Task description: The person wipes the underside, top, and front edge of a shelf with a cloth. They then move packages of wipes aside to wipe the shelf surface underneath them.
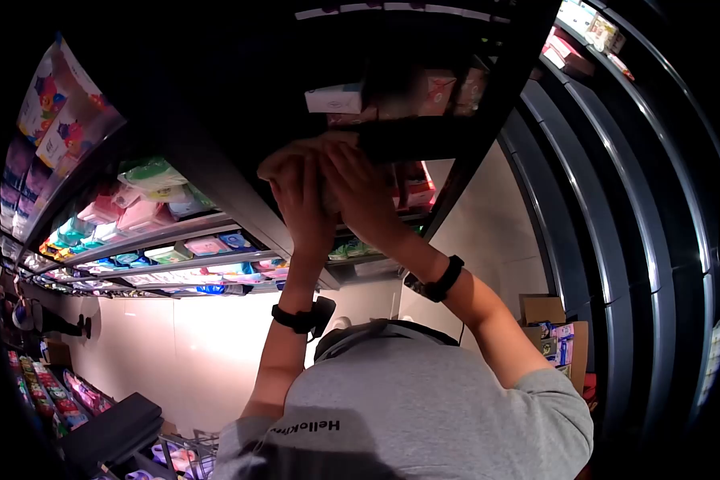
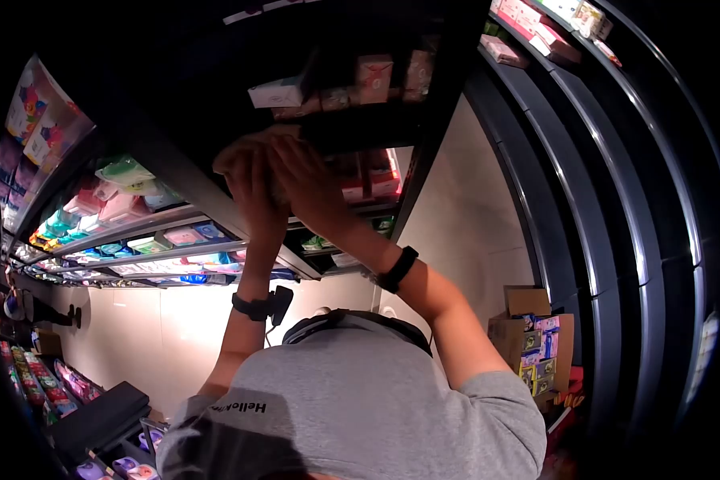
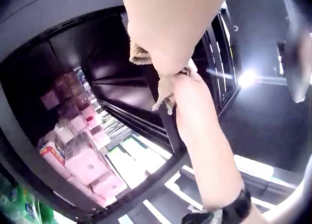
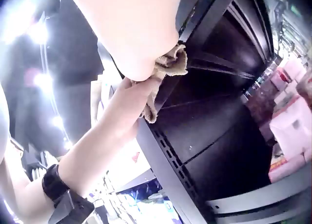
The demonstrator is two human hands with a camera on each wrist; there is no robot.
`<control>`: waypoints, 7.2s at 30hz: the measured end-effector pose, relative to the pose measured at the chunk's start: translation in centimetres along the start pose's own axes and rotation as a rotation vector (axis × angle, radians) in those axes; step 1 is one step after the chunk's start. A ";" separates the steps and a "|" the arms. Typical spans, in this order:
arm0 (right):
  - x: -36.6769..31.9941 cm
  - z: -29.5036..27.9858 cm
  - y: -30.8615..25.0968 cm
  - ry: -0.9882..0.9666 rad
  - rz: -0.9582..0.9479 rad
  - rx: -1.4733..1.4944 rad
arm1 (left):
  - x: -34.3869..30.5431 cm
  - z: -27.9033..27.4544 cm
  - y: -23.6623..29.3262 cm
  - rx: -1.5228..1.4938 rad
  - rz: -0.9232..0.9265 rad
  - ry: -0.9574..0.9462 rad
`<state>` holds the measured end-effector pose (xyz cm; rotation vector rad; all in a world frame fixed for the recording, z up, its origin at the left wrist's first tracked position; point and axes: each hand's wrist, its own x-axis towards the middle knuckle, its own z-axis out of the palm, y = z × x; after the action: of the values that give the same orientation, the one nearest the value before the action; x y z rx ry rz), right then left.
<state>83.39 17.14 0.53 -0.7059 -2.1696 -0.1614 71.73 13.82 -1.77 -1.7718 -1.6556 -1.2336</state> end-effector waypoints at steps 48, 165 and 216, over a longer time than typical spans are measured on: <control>4.2 10.9 -7.2 -0.064 -0.199 0.014 | -3.1 -3.8 -13.0 0.277 0.074 0.005; 11.2 -26.2 10.5 0.304 -0.149 -0.439 | 24.7 -6.5 18.8 0.366 0.873 0.306; 12.9 -11.2 -0.6 0.007 -0.173 -0.808 | 15.6 -6.5 0.7 0.182 0.567 0.082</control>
<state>84.26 18.33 17.56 -0.9373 -2.1267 -1.1707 68.77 17.41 14.49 -1.8625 -1.0654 -0.8521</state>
